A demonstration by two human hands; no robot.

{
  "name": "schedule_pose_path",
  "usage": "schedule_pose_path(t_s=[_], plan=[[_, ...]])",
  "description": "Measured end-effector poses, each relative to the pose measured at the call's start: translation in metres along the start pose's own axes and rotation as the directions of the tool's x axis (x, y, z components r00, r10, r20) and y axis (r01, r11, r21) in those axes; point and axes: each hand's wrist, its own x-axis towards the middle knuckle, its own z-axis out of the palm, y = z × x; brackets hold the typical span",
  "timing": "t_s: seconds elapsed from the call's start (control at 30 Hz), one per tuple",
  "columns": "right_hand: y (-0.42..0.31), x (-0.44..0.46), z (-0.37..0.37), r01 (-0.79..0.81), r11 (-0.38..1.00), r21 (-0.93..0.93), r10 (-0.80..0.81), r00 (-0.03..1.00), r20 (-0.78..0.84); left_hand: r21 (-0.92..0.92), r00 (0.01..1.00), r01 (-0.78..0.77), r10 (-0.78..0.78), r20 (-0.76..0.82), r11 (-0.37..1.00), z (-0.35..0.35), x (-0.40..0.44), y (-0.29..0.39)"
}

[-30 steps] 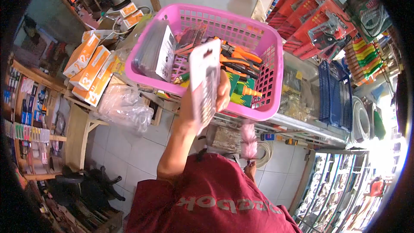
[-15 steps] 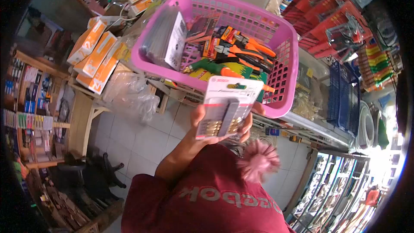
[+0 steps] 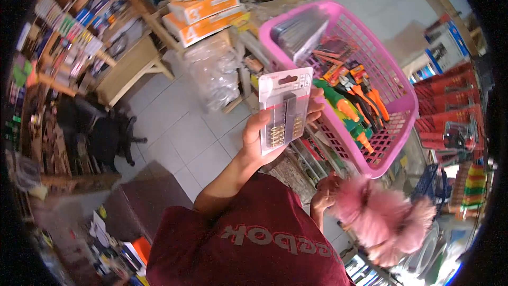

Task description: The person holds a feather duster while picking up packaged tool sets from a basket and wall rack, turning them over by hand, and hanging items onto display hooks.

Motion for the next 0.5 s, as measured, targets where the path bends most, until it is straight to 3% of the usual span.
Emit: schedule_pose_path(t_s=[0.03,0.1,0.17,0.27,0.3,0.33,0.37,0.47,0.5], plan=[[0.003,0.001,0.005,-0.018,1.000,0.025,0.017,0.999,0.050,-0.052,0.997,-0.049,0.052,0.048,0.997,-0.001,-0.006,-0.001],[0.011,0.001,0.013,-0.064,0.993,0.099,0.052,0.991,0.121,-0.030,0.986,-0.066,0.061,-0.158,0.997,-0.013,-0.042,-0.015],[0.018,-0.003,0.014,-0.118,0.977,0.179,0.089,0.983,0.160,-0.052,0.974,-0.101,0.088,-0.210,0.994,-0.017,-0.067,-0.026],[0.032,-0.019,-0.002,-0.223,0.922,0.316,0.165,0.966,0.199,-0.120,0.971,-0.172,0.148,-0.187,0.978,-0.004,-0.091,-0.043],[0.038,-0.027,-0.008,-0.247,0.902,0.355,0.180,0.961,0.212,-0.017,0.934,-0.202,0.187,-0.306,0.979,0.009,-0.097,-0.051],[0.039,-0.033,-0.013,-0.252,0.891,0.378,0.171,0.957,0.236,0.044,0.931,-0.197,0.201,-0.305,0.979,0.013,-0.101,-0.056],[0.039,-0.039,-0.020,-0.187,0.919,0.347,0.086,0.954,0.288,0.104,0.930,-0.189,0.212,-0.301,0.977,0.016,-0.105,-0.059],[0.005,-0.048,-0.032,0.288,0.951,0.116,-0.308,0.836,0.454,0.251,0.980,-0.167,0.187,-0.061,0.954,0.063,-0.067,-0.053],[0.015,-0.052,-0.044,0.297,0.952,-0.069,-0.245,0.880,0.407,0.286,0.984,-0.175,0.174,0.030,0.942,0.074,-0.050,-0.053]])
